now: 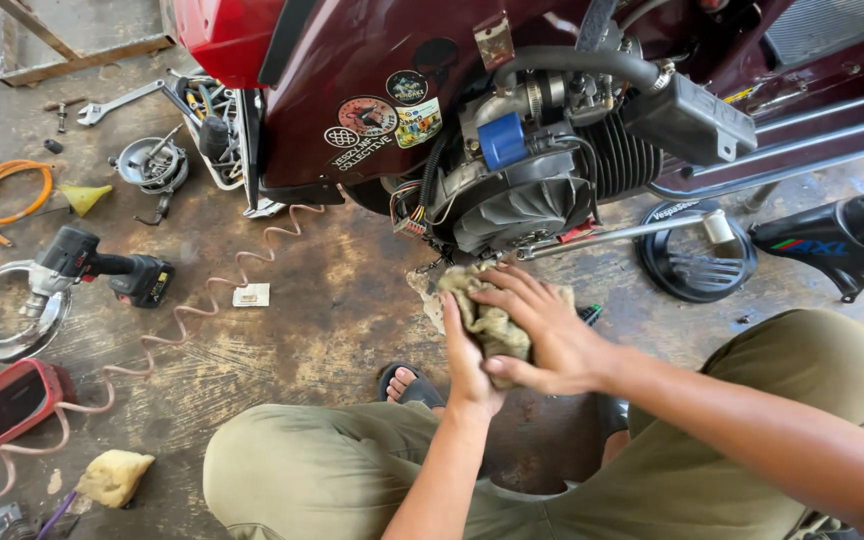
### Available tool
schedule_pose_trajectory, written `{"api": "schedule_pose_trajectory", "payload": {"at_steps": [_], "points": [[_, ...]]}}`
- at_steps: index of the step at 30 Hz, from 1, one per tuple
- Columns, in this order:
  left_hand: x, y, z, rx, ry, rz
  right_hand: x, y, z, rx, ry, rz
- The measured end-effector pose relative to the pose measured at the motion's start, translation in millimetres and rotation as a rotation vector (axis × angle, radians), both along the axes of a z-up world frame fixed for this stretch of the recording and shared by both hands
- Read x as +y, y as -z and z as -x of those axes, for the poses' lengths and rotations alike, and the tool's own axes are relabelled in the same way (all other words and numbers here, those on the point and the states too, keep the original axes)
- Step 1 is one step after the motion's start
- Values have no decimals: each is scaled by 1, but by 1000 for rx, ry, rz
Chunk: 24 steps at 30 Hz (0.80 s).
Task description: The person cleans the engine area of a maroon scooter using a cloth. They wipe the engine casing, a red spark plug cap, and the surrounding components while sitting on a low stool in a workshop.
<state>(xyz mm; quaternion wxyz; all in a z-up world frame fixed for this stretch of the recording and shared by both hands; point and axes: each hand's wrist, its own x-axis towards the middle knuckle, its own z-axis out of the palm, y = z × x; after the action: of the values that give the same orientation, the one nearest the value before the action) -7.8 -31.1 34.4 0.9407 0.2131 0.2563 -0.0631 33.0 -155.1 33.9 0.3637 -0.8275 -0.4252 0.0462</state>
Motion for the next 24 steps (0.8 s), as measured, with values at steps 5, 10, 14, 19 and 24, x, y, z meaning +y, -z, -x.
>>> {"api": "schedule_pose_trajectory", "payload": {"at_steps": [5,10,14,19,24], "points": [[-3,-6,15,28,80,47,11,44,-4,-360,66,-266],[-13,35,22,-100,131,-17,5,51,-16,-340,58,-374],[-19,58,31,-400,198,-56,-3,51,-12,-98,161,-347],[-6,28,33,-516,384,-236,-2,15,-4,196,286,-386],[8,52,27,-640,560,-795,2,-4,-7,350,439,-392]]}}
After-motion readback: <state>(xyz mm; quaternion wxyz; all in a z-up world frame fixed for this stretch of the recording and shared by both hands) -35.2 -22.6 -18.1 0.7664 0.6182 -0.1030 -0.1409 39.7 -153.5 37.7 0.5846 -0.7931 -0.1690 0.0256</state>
